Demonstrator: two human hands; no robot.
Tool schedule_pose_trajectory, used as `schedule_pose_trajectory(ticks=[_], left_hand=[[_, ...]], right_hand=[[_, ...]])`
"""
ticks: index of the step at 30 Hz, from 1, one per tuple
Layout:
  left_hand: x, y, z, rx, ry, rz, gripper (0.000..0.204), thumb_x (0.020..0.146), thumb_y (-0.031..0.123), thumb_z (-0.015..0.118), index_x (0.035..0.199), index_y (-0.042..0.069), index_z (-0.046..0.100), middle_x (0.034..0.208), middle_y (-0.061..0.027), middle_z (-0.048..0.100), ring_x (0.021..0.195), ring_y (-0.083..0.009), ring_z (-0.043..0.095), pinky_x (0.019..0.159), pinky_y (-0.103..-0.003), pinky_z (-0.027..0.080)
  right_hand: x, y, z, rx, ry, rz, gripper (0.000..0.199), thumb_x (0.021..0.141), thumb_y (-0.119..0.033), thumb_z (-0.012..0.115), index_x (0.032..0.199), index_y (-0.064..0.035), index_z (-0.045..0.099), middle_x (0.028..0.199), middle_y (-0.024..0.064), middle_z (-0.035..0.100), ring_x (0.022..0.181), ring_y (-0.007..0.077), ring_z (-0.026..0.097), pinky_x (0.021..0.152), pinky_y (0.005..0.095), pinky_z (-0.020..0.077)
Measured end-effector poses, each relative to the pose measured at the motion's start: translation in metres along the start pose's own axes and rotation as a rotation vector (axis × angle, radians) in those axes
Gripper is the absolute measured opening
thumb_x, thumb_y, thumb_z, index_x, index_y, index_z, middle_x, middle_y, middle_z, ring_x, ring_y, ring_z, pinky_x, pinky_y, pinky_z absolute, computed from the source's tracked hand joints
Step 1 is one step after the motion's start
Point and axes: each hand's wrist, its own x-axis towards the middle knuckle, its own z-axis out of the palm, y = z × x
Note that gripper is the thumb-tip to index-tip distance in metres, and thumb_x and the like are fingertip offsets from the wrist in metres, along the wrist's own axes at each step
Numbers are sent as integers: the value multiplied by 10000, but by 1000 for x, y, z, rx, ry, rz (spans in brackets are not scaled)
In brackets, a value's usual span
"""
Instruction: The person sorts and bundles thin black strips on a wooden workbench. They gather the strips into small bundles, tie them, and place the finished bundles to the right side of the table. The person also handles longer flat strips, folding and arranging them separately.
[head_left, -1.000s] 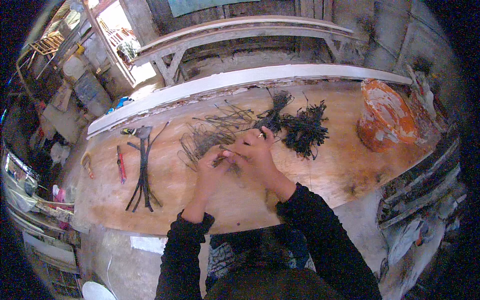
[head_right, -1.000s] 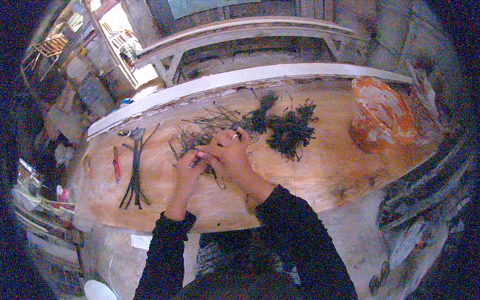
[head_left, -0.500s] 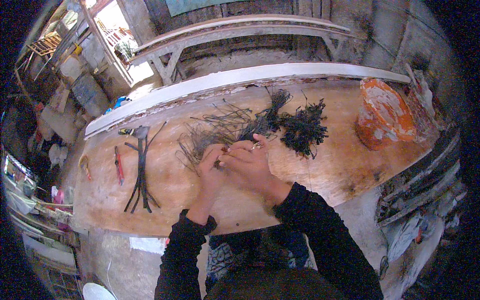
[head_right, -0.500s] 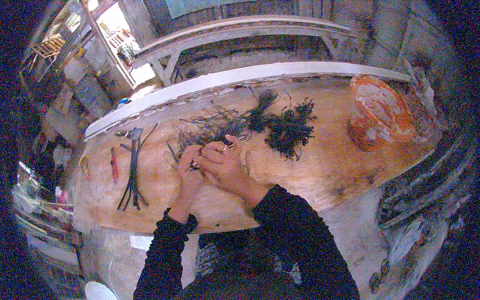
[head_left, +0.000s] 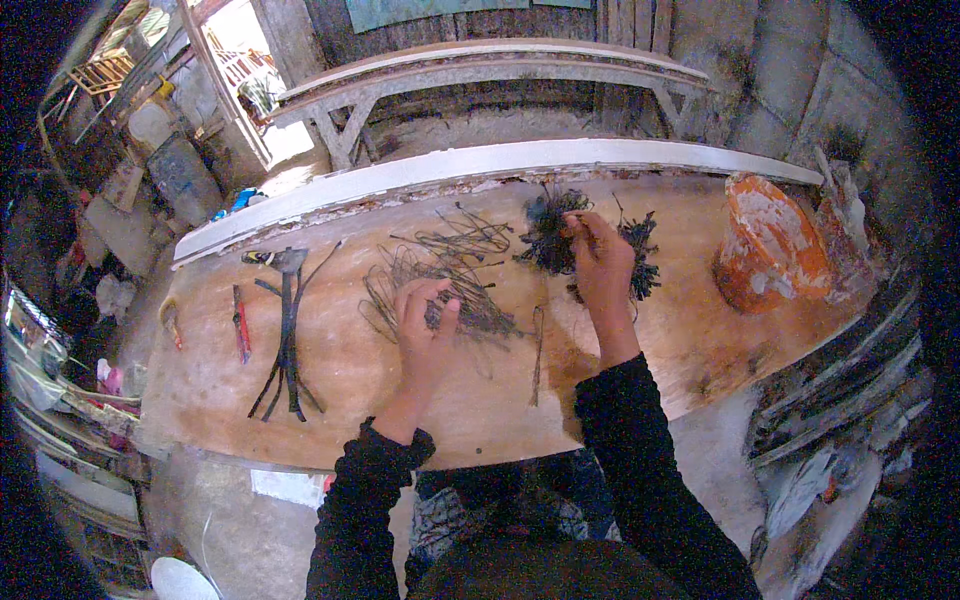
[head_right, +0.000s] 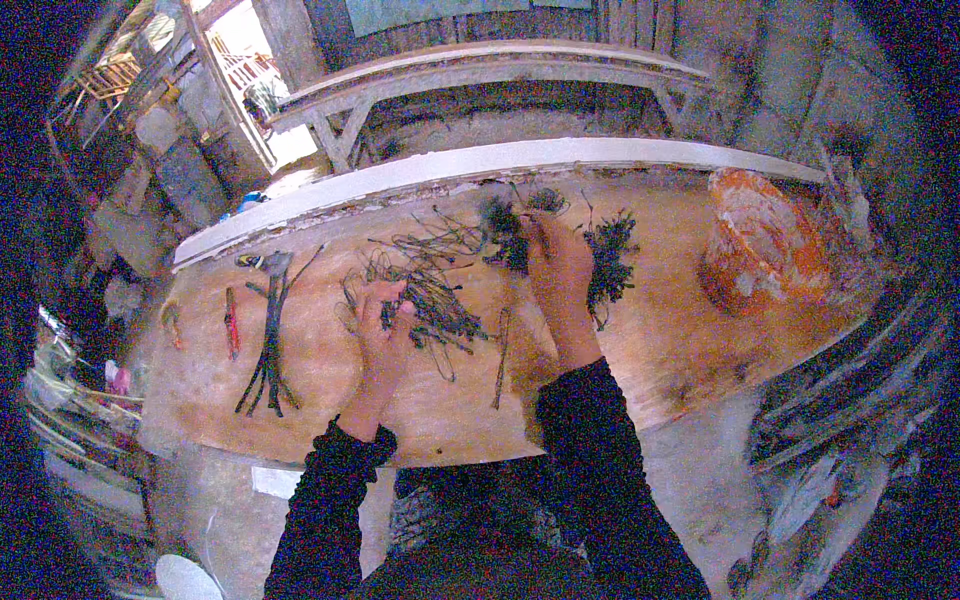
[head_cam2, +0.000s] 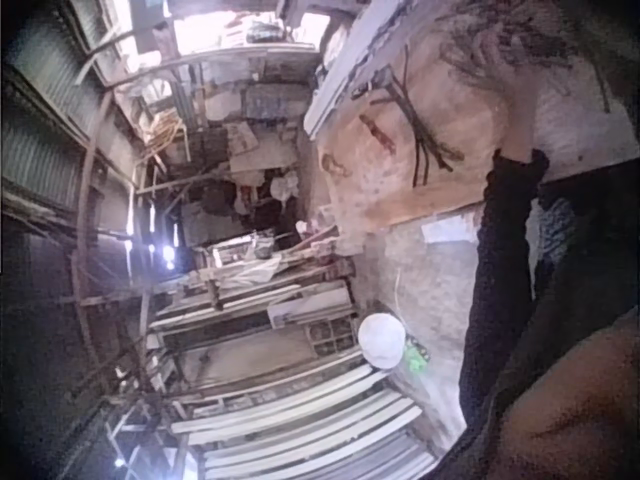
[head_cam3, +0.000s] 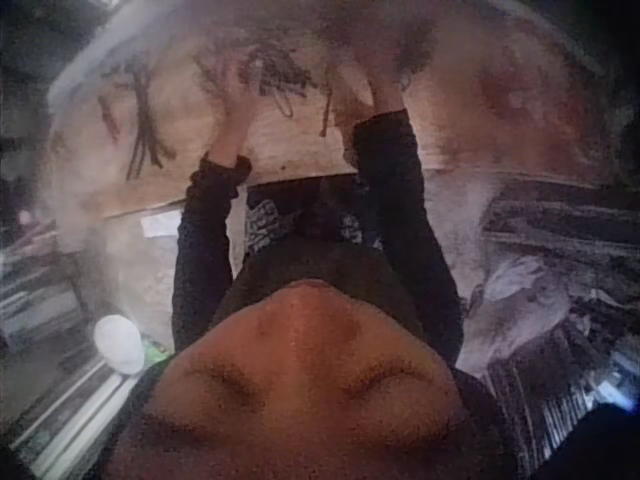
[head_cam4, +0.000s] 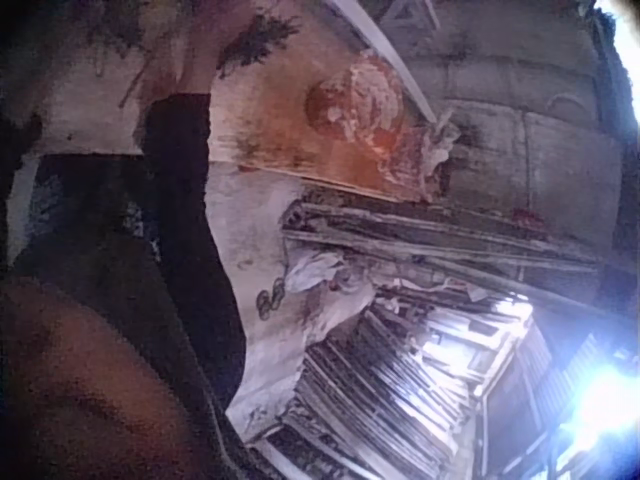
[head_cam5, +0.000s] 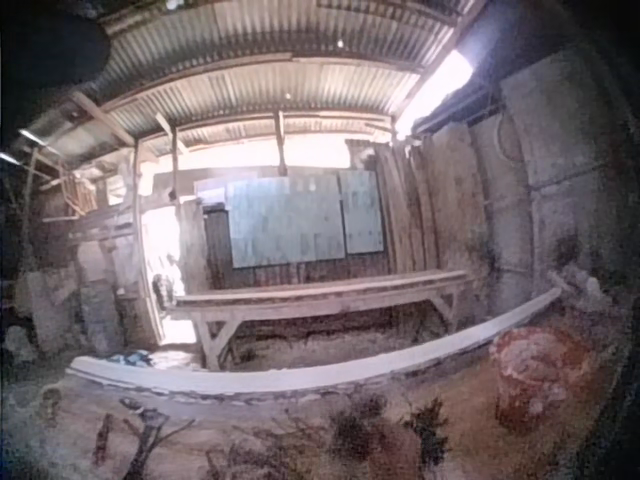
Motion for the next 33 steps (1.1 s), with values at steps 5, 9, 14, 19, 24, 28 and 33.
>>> schedule_pose_trajectory(ticks=[5,9,14,19,24,28,33], left_hand=[[-3,-17,5,82,-3,9,182,706,101,597,875,39,569,881,-100,510,887,-240,470,796,-327,368],[0,-24,8,-59,-35,-74,189,674,23,580,862,44,574,878,-103,519,871,-250,486,784,-325,379],[-1,-34,11,-11,-110,-17,162,667,-5,564,818,49,587,841,-94,529,850,-241,504,768,-315,390],[-1,-38,7,-49,-126,-51,139,682,-26,548,792,46,591,792,-76,527,785,-200,522,699,-280,412],[0,-37,8,-96,-135,14,132,711,-28,533,801,48,592,765,-58,515,689,-141,528,598,-223,416],[-1,-34,7,-165,-231,-123,162,729,-2,547,875,58,584,789,-39,516,709,-113,519,608,-220,416],[-7,-30,10,-645,-402,-443,420,748,33,574,1146,63,441,946,-47,518,811,-105,513,679,-245,434]], right_hand=[[13,22,-7,-190,135,-226,142,765,-171,553,862,-79,601,757,109,593,640,280,551,586,362,424],[14,55,4,-75,128,-98,253,762,-175,553,1006,-109,556,814,99,592,734,280,538,701,399,388],[5,71,17,-421,207,-45,399,752,-190,556,1139,-134,472,834,107,589,793,280,549,740,373,405],[3,45,12,-149,-243,-41,235,703,-127,577,936,-102,586,834,97,606,803,261,574,707,339,442],[-26,34,15,-362,-910,-23,117,623,-141,612,724,-85,632,734,99,609,710,269,587,632,356,460],[-27,13,13,-403,-936,72,141,606,-159,628,720,-77,629,718,108,606,689,271,586,619,348,459],[-22,10,16,-23,-809,42,138,616,-127,636,710,-35,595,688,110,593,660,238,583,590,322,450]])
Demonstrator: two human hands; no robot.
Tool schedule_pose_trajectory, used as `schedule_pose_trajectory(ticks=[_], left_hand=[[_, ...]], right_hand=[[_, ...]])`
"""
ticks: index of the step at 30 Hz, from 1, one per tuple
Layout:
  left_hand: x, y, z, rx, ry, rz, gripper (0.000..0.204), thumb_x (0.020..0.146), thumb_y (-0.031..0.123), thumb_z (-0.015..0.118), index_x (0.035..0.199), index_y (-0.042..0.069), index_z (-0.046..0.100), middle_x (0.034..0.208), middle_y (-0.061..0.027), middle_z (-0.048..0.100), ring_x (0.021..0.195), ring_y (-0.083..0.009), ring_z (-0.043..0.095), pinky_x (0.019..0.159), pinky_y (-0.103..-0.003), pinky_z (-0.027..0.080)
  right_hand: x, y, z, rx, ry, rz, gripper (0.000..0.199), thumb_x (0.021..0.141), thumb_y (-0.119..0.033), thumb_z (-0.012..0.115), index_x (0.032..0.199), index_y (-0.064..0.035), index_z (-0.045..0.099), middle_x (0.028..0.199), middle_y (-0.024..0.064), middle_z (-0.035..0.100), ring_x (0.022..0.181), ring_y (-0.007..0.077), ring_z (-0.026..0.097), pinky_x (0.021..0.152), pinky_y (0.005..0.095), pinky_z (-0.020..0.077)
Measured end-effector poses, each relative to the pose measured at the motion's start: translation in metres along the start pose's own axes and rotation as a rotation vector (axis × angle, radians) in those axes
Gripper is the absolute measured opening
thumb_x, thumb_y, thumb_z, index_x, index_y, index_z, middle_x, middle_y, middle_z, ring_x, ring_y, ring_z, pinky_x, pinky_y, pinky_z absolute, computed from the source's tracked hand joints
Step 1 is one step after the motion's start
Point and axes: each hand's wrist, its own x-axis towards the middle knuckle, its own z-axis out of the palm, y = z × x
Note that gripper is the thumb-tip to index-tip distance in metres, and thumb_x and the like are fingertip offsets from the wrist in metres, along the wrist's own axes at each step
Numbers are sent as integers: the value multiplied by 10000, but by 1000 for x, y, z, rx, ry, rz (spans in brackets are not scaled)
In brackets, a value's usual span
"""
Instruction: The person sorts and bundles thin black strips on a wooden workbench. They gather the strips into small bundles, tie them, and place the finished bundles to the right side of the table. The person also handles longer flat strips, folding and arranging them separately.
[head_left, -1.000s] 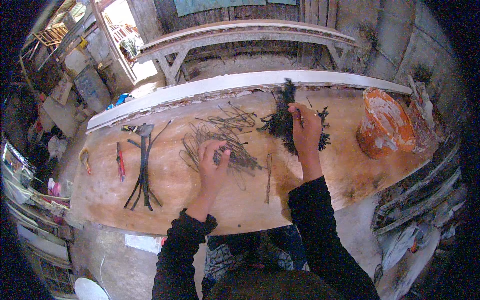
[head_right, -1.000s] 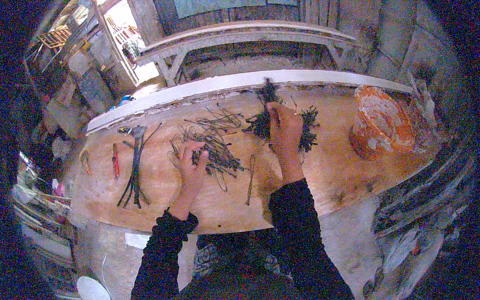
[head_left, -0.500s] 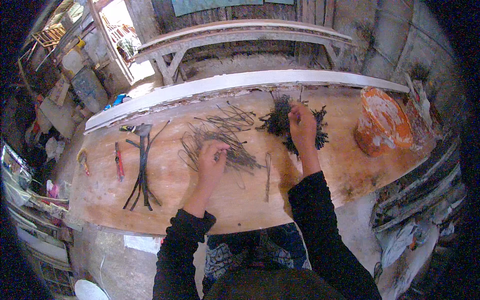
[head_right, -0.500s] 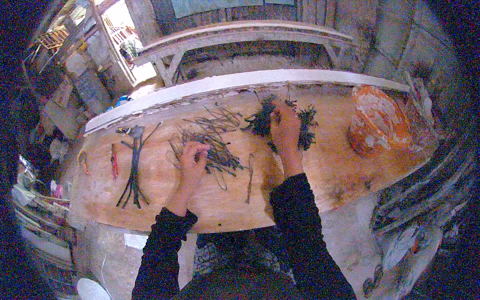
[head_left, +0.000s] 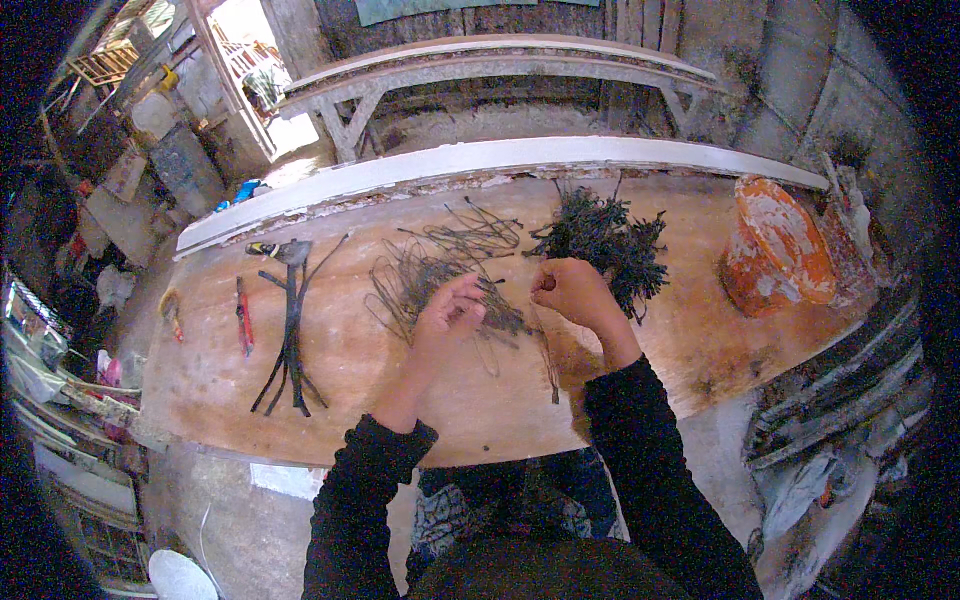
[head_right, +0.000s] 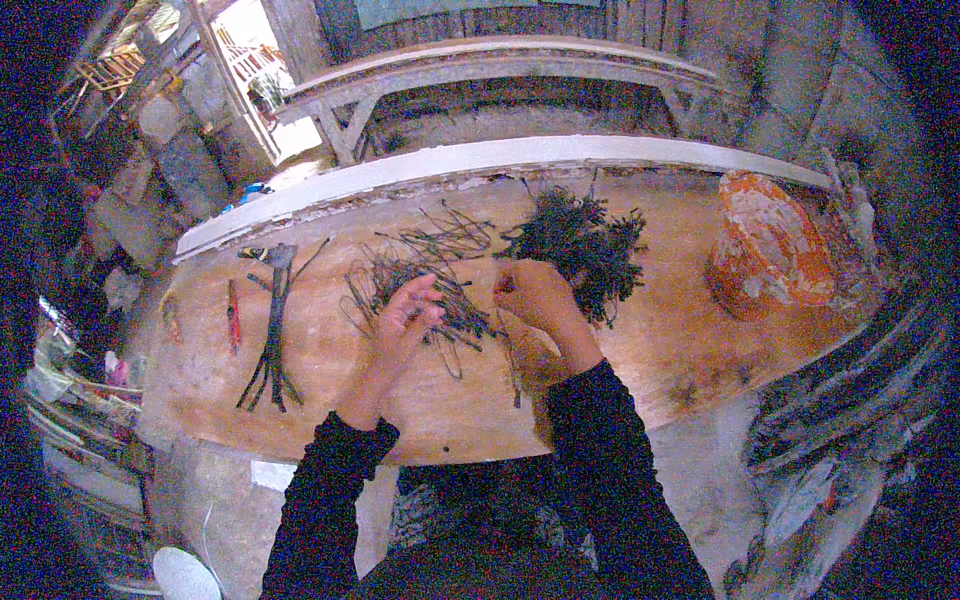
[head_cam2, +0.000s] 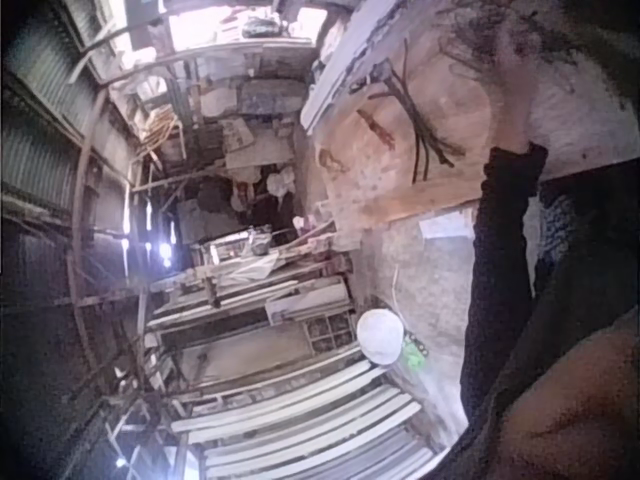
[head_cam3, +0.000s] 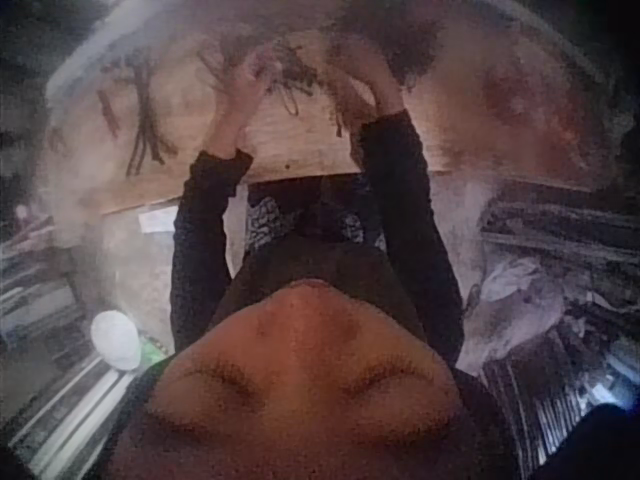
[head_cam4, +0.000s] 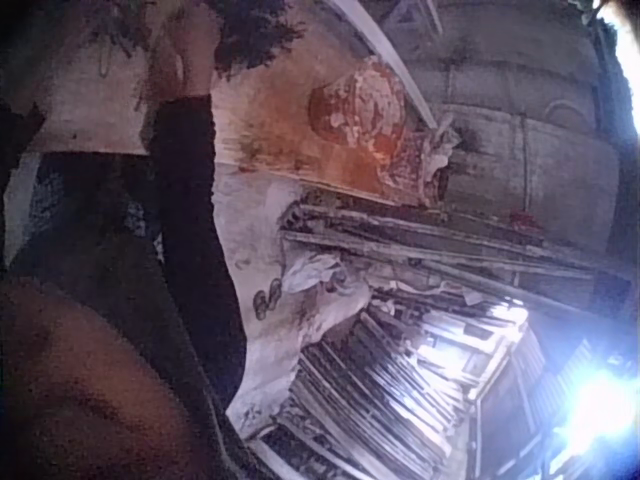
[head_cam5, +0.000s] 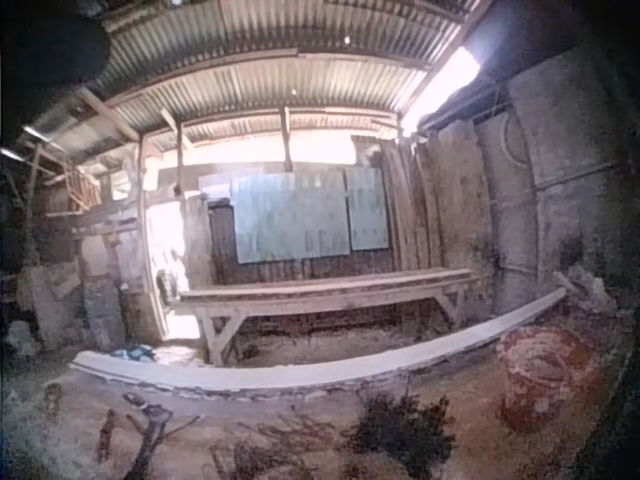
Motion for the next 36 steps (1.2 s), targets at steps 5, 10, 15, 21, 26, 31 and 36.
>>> schedule_pose_trajectory(ticks=[5,10,15,21,26,31,36], left_hand=[[-2,3,13,-197,-137,11,545,787,152,562,1254,73,291,1080,-85,472,921,-170,500,765,-304,451],[3,-4,4,-82,87,46,523,753,91,591,1215,67,348,1047,-80,468,897,-150,499,725,-279,457],[7,5,-11,-228,226,-63,473,759,105,583,1182,72,373,970,-54,470,835,-122,496,654,-247,484],[7,-1,-9,-562,-80,-57,547,760,78,562,1235,96,292,1037,-65,458,886,-168,502,668,-277,488],[-6,15,11,-218,-393,-72,420,784,74,500,1182,103,368,982,-54,500,771,-171,545,620,-277,483],[-12,27,13,-336,-132,-346,257,814,147,480,1060,73,470,728,21,483,574,-93,471,445,-205,391],[-5,34,-20,-604,90,-222,304,856,288,421,1037,50,474,591,56,337,444,-35,289,364,-173,240]], right_hand=[[0,-8,4,369,89,-121,178,641,-136,646,752,-29,557,672,100,570,630,227,566,573,304,437],[-14,-24,-7,-150,63,101,191,621,-146,653,755,-47,558,743,107,586,678,236,575,600,315,441],[-11,-16,2,-205,-141,131,230,606,-177,681,755,-49,562,764,108,587,709,236,577,611,315,441],[-2,-24,9,486,-5,-165,121,681,-106,660,723,-42,567,691,15,556,634,89,522,563,216,411],[-16,-63,15,719,91,-344,100,708,-77,642,773,-34,579,690,-8,539,627,55,492,556,195,399],[-18,-61,32,649,237,-295,135,723,-97,630,822,-21,580,707,15,562,633,74,514,559,212,412],[-12,-62,21,457,402,-148,131,743,-116,609,848,-42,584,728,18,570,640,83,523,551,223,413]])
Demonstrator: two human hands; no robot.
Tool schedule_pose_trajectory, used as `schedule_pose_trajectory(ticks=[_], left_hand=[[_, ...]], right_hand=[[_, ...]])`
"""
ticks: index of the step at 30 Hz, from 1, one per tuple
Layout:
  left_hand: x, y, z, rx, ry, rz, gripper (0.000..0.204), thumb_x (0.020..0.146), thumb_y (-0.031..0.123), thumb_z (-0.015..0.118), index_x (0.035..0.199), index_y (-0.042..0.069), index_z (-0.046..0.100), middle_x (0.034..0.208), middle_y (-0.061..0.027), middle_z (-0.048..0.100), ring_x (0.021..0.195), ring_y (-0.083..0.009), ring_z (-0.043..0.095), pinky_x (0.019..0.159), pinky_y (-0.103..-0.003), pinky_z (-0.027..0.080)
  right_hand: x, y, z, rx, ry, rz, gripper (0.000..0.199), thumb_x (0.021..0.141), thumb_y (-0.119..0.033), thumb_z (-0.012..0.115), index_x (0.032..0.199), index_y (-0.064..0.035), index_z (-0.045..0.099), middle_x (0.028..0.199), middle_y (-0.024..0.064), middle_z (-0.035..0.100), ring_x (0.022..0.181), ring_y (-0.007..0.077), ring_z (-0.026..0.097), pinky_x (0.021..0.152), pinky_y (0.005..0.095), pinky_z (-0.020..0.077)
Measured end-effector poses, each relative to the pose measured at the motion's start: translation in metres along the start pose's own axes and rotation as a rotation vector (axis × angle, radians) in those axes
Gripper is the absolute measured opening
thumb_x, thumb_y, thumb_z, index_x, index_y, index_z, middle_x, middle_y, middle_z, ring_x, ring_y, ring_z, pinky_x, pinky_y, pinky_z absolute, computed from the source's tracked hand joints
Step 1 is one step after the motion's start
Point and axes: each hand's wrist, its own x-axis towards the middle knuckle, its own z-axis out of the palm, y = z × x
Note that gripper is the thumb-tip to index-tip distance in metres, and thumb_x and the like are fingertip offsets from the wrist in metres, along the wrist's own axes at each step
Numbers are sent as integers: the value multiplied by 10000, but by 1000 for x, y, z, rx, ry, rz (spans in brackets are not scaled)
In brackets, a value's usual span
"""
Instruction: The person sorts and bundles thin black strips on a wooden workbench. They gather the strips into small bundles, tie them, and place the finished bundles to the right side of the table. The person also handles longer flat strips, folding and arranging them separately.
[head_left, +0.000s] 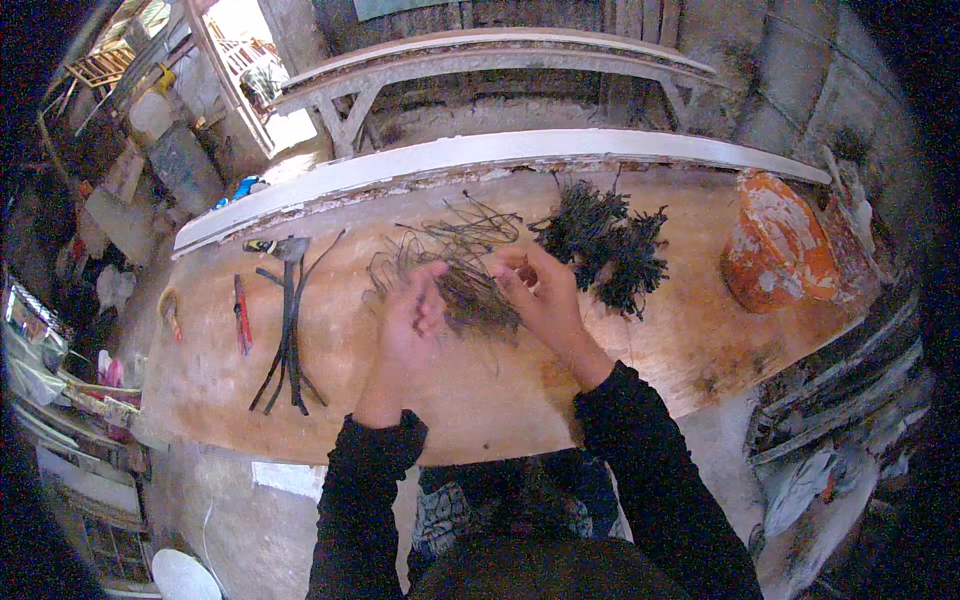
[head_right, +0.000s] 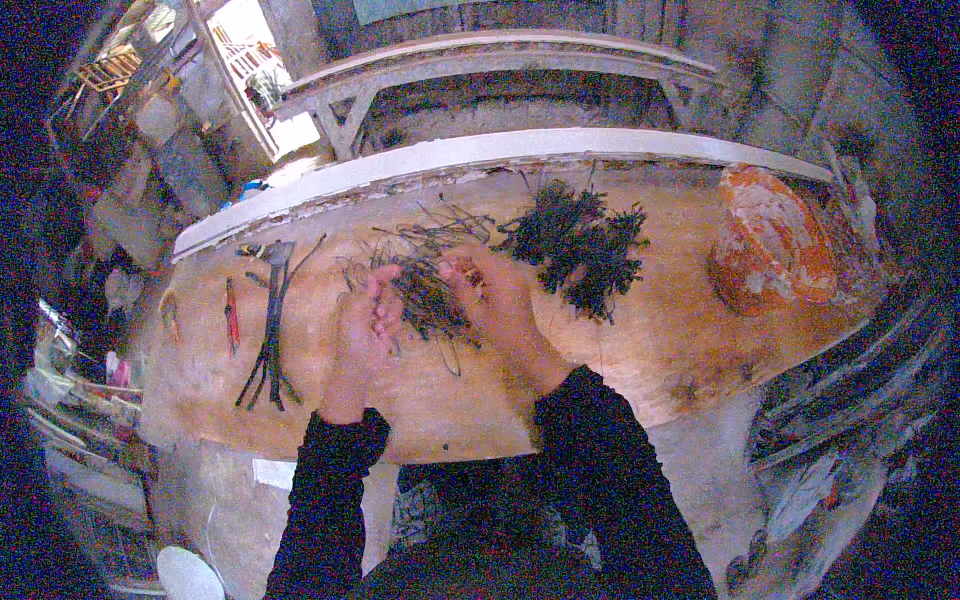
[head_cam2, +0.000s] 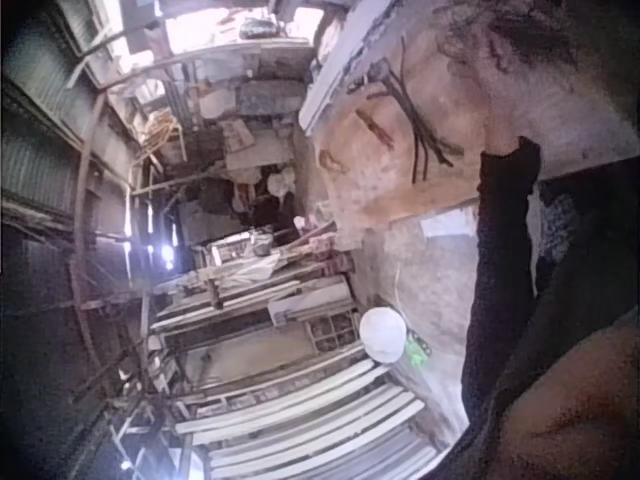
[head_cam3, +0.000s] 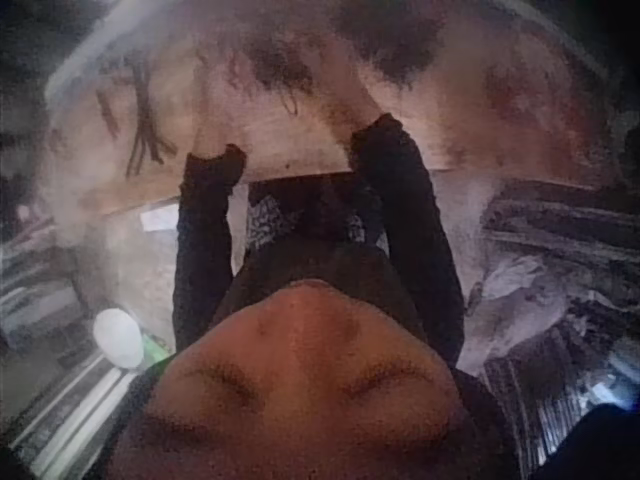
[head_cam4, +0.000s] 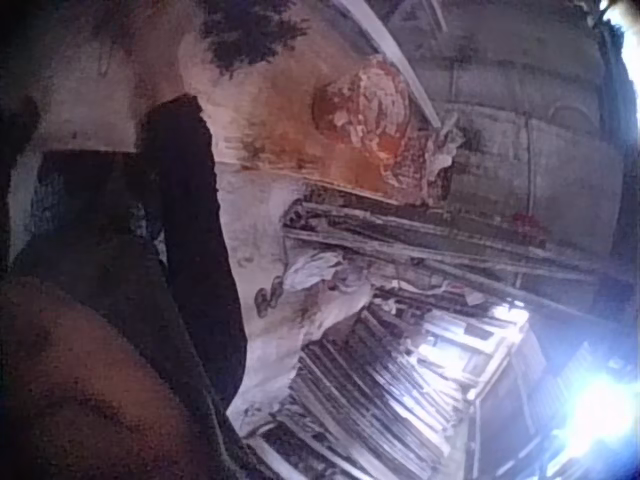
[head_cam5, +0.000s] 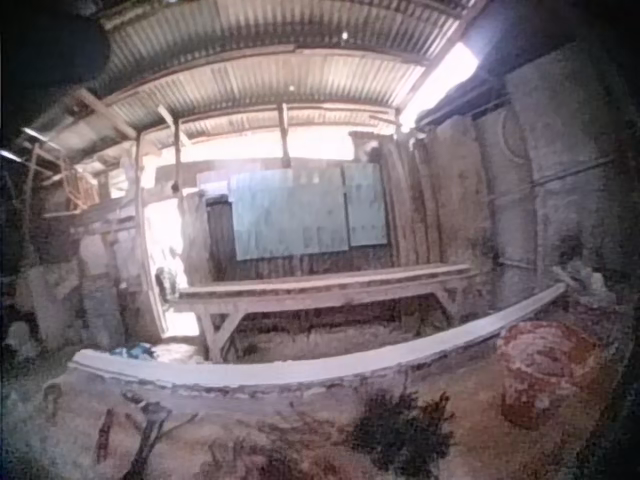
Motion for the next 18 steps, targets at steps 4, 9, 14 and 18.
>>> schedule_pose_trajectory(ticks=[4,9,14,18], left_hand=[[4,20,-10,-208,138,96,317,862,287,409,1062,46,459,621,43,351,464,-43,306,358,-167,242],[7,22,-27,-271,106,140,293,859,290,411,1052,76,468,649,40,369,497,-47,327,367,-166,254],[11,17,-29,-283,62,87,298,852,298,421,1049,80,471,652,40,372,495,-52,323,371,-163,251],[13,11,-30,-265,39,80,309,840,305,441,1042,73,472,648,41,380,495,-55,332,369,-159,244]], right_hand=[[3,39,1,-284,-95,-55,174,714,-168,623,857,-74,589,734,59,575,663,185,555,582,300,432],[-6,47,10,-415,-386,-10,223,656,-206,648,828,-73,599,790,114,559,746,295,543,655,373,429],[-6,33,7,-603,-371,97,212,651,-240,653,787,-81,620,773,121,559,756,290,545,648,355,431],[-2,34,4,-443,-243,161,218,662,-280,651,749,-81,629,721,113,563,713,295,548,628,354,429]])
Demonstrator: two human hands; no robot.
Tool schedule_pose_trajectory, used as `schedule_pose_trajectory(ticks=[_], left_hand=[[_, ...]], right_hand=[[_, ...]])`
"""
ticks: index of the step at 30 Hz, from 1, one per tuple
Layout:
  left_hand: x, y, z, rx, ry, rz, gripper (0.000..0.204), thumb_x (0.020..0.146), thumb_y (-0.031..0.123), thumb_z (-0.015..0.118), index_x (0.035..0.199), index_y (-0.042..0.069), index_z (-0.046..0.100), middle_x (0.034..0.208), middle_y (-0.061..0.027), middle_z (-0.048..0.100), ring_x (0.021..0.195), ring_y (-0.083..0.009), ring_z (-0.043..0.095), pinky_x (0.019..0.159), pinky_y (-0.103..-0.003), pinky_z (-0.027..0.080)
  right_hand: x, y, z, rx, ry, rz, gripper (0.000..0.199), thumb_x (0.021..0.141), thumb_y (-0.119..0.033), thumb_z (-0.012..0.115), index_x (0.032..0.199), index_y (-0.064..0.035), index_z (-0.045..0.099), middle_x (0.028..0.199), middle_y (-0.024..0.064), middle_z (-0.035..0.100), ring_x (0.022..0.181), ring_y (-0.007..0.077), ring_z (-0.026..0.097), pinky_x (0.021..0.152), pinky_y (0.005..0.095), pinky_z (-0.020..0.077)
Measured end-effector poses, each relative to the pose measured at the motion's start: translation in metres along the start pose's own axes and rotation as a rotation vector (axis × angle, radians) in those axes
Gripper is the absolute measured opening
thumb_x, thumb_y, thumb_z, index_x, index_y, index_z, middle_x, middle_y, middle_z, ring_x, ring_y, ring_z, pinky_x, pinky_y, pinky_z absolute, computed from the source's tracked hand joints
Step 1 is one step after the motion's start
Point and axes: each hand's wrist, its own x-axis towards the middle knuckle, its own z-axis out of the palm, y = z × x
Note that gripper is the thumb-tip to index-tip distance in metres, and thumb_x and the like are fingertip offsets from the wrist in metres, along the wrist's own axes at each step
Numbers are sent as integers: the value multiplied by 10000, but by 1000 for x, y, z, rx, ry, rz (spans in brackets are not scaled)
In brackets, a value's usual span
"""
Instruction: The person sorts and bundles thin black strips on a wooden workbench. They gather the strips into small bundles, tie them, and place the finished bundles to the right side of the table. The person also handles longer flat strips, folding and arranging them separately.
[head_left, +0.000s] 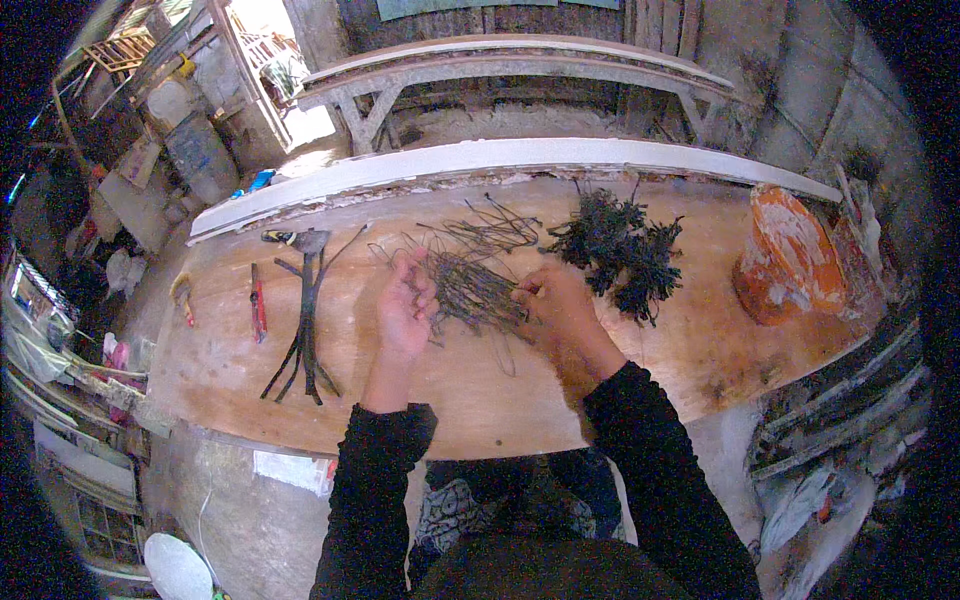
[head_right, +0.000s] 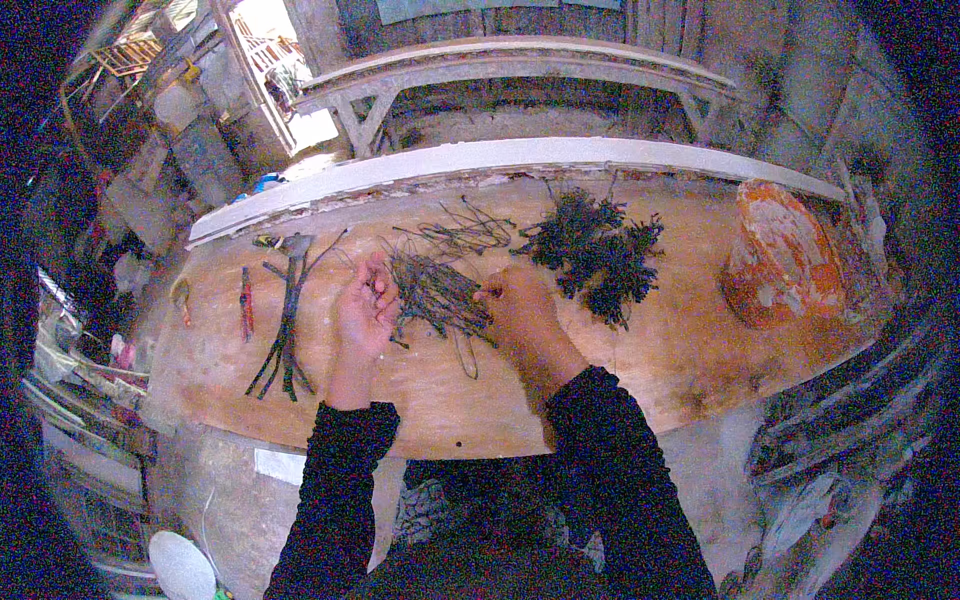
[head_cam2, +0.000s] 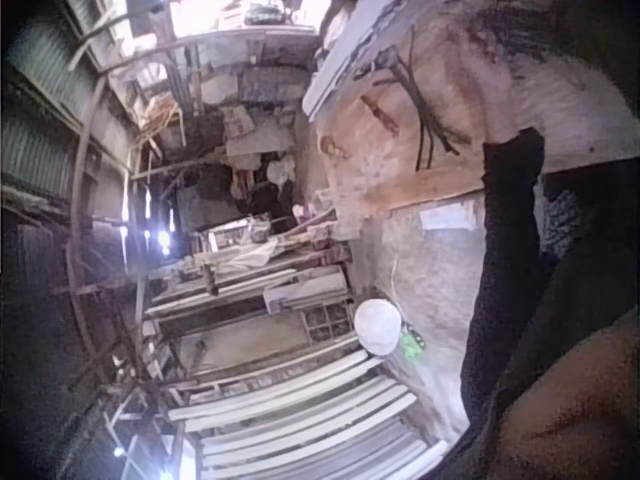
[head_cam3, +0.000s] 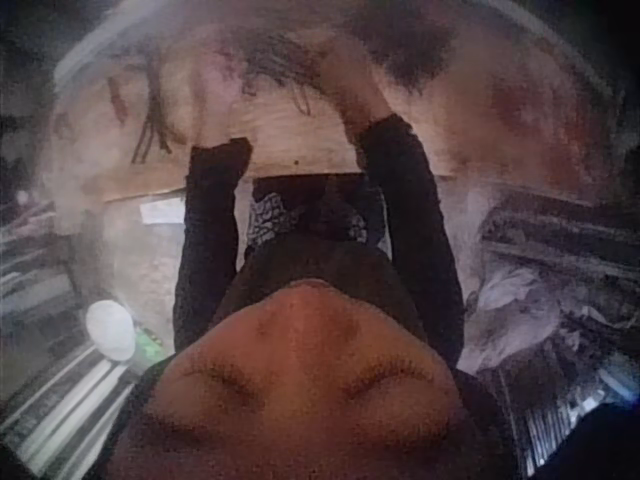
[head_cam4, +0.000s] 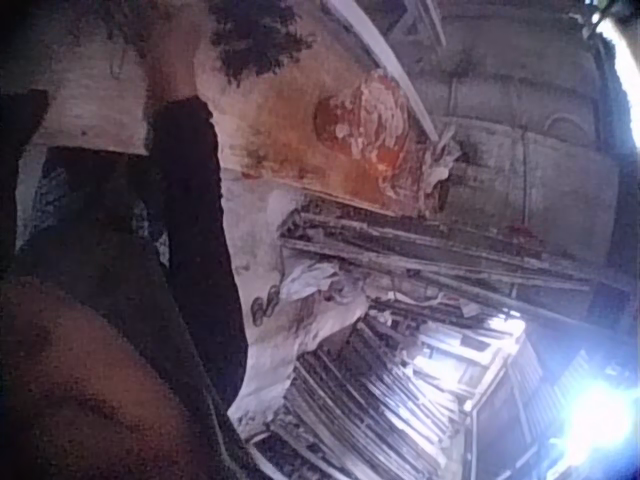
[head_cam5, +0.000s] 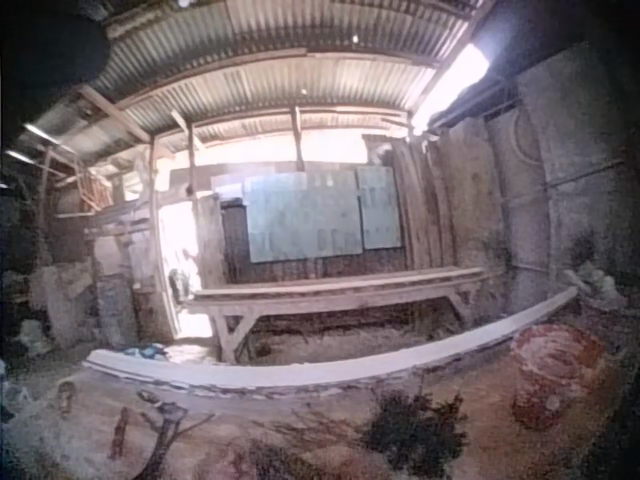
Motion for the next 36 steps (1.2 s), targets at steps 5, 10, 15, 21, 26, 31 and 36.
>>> schedule_pose_trajectory(ticks=[5,10,15,21,26,31,36], left_hand=[[-1,-6,1,111,30,-75,318,829,278,465,1070,70,461,678,48,412,551,-51,367,423,-163,283],[-2,-37,14,477,-40,-33,340,835,202,479,1157,101,434,815,48,478,687,-48,425,559,-178,340],[-12,-53,24,582,-140,-86,375,835,229,487,1176,86,427,980,45,507,832,-39,454,623,-164,360],[-7,-46,24,386,-102,41,257,855,341,423,926,107,501,914,-3,537,822,-102,486,663,-223,390],[-5,-25,19,104,82,90,250,846,375,419,758,142,446,781,-28,512,717,-166,490,766,-292,412],[2,-13,2,-56,83,179,249,847,384,410,792,143,438,615,24,378,581,-114,395,664,-307,406],[3,-6,-5,-30,92,218,235,845,363,431,849,129,452,586,43,324,544,-86,349,561,-268,362]], right_hand=[[6,0,-10,87,124,-81,177,719,-229,625,745,-54,626,675,73,560,602,193,518,556,288,404],[6,-1,6,357,103,-135,160,764,-163,587,783,-6,614,696,46,573,605,101,494,522,242,381],[-8,-15,27,472,38,-168,168,767,-172,561,836,-24,599,722,113,587,628,198,563,589,309,437],[-13,-32,15,555,42,-203,176,794,-153,544,908,-29,595,780,70,575,678,128,532,602,278,422],[-4,-13,4,62,130,-191,208,710,-185,618,889,-78,610,784,86,567,674,213,546,588,303,422],[-6,-4,-1,-269,-80,-127,228,661,-206,638,861,-101,616,791,105,577,704,270,560,613,350,434],[-5,-11,-2,-176,-145,-13,183,679,-193,612,834,-96,626,782,108,597,715,272,567,648,355,442]])
